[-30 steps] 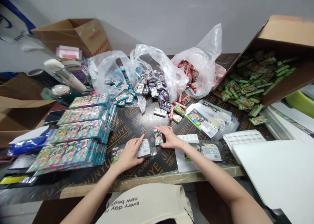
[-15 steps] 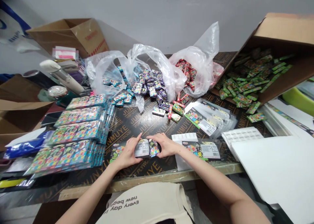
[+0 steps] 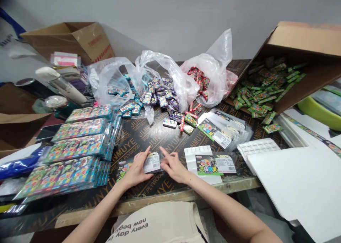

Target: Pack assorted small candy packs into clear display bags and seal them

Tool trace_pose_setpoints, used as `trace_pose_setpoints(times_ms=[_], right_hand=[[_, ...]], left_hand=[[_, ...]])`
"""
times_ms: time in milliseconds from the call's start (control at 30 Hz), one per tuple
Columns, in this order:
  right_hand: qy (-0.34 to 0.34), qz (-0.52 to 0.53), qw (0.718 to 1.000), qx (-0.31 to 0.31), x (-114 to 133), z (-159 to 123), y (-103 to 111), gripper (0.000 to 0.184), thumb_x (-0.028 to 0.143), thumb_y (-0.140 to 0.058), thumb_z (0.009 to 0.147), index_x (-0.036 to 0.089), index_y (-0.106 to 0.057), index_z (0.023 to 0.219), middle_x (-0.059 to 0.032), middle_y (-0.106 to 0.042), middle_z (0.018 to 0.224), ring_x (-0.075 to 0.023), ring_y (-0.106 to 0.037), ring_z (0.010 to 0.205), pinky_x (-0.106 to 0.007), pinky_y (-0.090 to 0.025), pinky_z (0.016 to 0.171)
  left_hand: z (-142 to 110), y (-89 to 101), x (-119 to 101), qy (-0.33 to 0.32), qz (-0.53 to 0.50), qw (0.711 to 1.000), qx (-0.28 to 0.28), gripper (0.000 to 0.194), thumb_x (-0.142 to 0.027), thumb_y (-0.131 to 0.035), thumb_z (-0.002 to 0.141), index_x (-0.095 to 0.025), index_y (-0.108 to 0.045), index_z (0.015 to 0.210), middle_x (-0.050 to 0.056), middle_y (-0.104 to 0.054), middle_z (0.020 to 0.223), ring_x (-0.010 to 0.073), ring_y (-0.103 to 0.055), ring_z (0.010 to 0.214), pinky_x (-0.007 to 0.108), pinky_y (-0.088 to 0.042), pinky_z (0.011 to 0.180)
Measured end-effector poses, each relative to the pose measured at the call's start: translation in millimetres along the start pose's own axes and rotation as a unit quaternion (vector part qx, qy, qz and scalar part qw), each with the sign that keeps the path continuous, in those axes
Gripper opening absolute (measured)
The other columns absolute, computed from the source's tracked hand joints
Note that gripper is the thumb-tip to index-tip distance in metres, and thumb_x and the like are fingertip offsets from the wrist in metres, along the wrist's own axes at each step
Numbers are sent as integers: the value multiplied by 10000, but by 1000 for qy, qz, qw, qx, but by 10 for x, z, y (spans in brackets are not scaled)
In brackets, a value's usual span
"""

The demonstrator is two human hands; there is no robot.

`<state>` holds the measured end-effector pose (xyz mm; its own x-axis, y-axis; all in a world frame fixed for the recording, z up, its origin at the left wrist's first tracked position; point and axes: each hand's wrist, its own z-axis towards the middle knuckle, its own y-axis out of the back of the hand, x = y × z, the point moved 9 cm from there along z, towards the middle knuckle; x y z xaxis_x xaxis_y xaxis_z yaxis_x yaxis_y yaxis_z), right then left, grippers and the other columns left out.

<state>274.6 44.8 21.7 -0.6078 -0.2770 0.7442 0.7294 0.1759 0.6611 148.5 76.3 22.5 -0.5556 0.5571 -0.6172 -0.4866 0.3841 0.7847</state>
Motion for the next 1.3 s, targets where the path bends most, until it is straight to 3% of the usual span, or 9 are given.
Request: trace_pose_setpoints(times_ms=[67,200,333,433,533,667,867,1133,1300], right_hand=[[-1,0,1000,-16,-31,82,101,520,277,-366,904,274,-174,1387,-19,-655,912,-184,-552,917,-389,-313,894],[-84,-135,951,-265,-440,359,1045,704,393,-619,721,234,-317,1337,-118,-478,1230,-315,-386,1151,-480,-272,934],[-124,-91,946,-286,-807,696,1483,761,304,-662,619,207,-354,1307,-123,-496,1155,-303,-500,1007,-457,-396,840],[-130,112,952,-255,-804,734,1282,674,269,-567,701,211,-296,1315,-53,-564,910,-173,-563,672,-355,-486,649],[-92,300,935,-164,-447,618,809,708,307,-589,727,274,-221,1331,-28,-565,913,-143,-569,669,-305,-501,621],[-39,353,931,-85,12,378,503,786,348,-657,708,321,-198,1345,-65,-529,1131,-182,-573,912,-351,-476,791],[40,291,954,-58,237,278,541,1023,367,-754,581,296,-122,1383,-85,-362,1353,-248,-371,1228,-419,-285,1019],[101,4,995,-15,635,260,509,828,191,-626,579,247,-298,1336,-83,-453,1252,-280,-410,1142,-465,-258,986],[122,0,991,-51,565,178,494,787,244,-634,587,216,-313,1306,-85,-479,1217,-257,-431,1112,-414,-290,976]], left_hand=[[0,-5,1,-5,2,1000,-3,1034,-203,-638,598,-216,13,1402,104,-427,1252,277,-385,1143,469,-257,996],[-4,-32,6,-9,13,1000,6,1018,-216,-655,591,-214,-42,1403,97,-440,1236,268,-389,1143,463,-243,1011],[36,64,-43,9,17,1000,-19,945,-335,-726,557,-244,-245,1365,89,-464,1227,288,-399,1150,512,-194,1026],[114,267,-79,66,-76,989,-108,753,-422,-703,608,-234,-414,1277,92,-477,1248,278,-410,1162,479,-251,1014],[207,296,4,167,-304,923,-168,507,-417,-618,717,-174,-538,1155,96,-601,1094,224,-548,1006,397,-398,906],[322,57,0,243,-554,786,-125,327,-387,-688,649,-100,-658,802,47,-668,693,139,-596,602,270,-472,641],[273,-37,-225,242,-673,698,-27,233,-312,-700,653,-99,-655,735,41,-660,686,100,-579,582,219,-459,612],[146,-10,-132,280,-602,744,-79,394,-443,-701,620,-101,-665,810,61,-665,710,128,-594,549,260,-490,548],[134,-170,-130,276,-559,782,-15,404,-400,-711,616,-93,-660,875,79,-678,734,166,-630,615,306,-500,636]])
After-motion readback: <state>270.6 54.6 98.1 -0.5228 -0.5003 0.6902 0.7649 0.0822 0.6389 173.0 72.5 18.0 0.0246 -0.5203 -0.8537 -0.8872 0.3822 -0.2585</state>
